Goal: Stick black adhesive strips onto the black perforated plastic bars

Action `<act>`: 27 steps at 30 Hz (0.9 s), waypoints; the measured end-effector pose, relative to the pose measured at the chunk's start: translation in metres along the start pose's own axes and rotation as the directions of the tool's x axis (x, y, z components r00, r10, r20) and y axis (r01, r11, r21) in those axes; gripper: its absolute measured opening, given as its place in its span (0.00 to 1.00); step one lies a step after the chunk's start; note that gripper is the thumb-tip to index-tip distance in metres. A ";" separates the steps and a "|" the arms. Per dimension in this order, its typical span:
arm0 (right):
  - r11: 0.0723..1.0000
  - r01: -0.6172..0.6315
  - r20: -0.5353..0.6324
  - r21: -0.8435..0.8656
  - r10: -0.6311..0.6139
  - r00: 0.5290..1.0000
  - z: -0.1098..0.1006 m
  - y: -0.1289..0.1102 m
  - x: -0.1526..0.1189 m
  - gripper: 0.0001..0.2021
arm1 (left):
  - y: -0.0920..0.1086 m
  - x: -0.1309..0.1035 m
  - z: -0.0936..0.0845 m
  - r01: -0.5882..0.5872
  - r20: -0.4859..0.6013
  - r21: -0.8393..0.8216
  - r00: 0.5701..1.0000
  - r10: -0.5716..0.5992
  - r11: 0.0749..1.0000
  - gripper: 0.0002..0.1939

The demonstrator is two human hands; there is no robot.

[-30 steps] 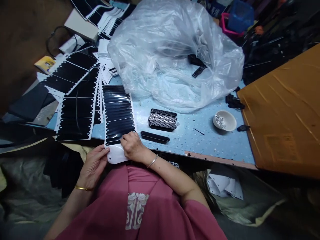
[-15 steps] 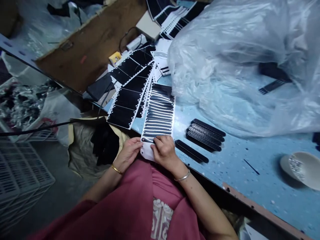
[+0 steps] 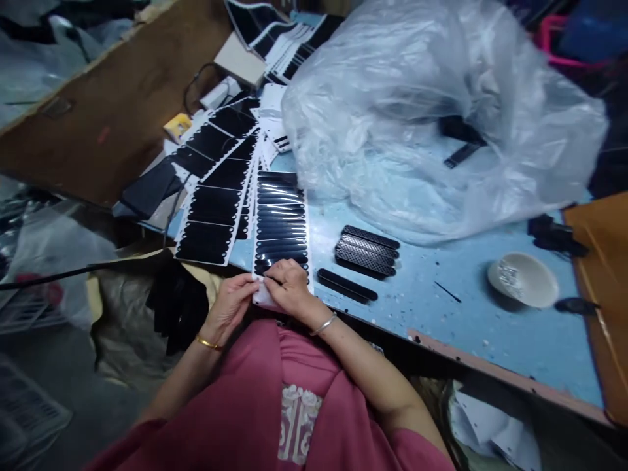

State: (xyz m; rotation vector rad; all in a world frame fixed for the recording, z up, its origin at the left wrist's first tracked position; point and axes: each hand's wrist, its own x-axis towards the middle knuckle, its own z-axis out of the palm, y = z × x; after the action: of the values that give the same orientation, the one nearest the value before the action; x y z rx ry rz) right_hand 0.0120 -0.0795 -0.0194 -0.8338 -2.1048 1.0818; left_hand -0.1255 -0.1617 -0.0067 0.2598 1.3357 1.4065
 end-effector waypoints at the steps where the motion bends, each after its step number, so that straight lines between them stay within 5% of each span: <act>1: 0.999 -0.022 -0.032 0.028 0.023 0.999 0.002 0.001 0.001 0.06 | -0.001 0.001 -0.002 0.020 -0.017 -0.001 1.000 -0.020 1.000 0.13; 7: 0.905 -0.096 -0.268 0.415 0.222 0.938 -0.019 -0.023 -0.002 0.09 | -0.008 -0.003 -0.007 0.077 -0.068 0.006 0.995 -0.077 0.997 0.16; 11: 0.920 -0.041 -0.441 0.389 0.225 0.869 -0.088 -0.054 -0.022 0.11 | -0.008 -0.006 -0.003 0.060 -0.094 0.047 0.994 -0.055 0.997 0.17; 14: 0.980 -0.047 -0.634 0.195 0.163 0.756 -0.145 -0.057 -0.046 0.11 | -0.004 -0.008 -0.001 0.011 -0.110 0.169 0.994 0.008 0.986 0.20; 17: 0.990 -0.136 -0.600 -0.030 0.091 0.795 -0.176 -0.043 -0.073 0.07 | 0.007 -0.014 0.002 -0.170 -0.178 0.456 0.944 0.277 0.874 0.17; 20: 0.977 -0.088 -0.443 -0.195 -0.008 0.896 -0.171 -0.031 -0.095 0.06 | 0.020 -0.029 0.021 -0.328 -0.073 0.665 0.865 0.496 0.671 0.09; 22: 0.971 0.010 -0.327 -0.239 -0.090 0.941 -0.157 -0.032 -0.104 0.07 | 0.023 -0.040 0.047 -0.350 0.085 0.648 0.916 0.392 0.677 0.07; 24: 0.957 0.085 -0.233 -0.279 -0.153 0.960 -0.142 -0.037 -0.111 0.08 | 0.020 -0.049 0.076 -0.270 0.263 0.586 0.955 0.135 0.764 0.08; 27: 0.931 0.111 -0.163 -0.349 -0.177 0.971 -0.131 -0.042 -0.121 0.09 | 0.006 -0.054 0.111 -0.079 0.461 0.521 0.864 -0.203 0.850 0.11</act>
State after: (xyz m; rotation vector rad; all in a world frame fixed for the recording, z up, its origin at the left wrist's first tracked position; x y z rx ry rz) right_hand 0.1739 -0.1306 0.0494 -0.8856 -2.1760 0.5444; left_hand -0.0247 -0.1414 0.0628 0.8831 1.2386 0.7963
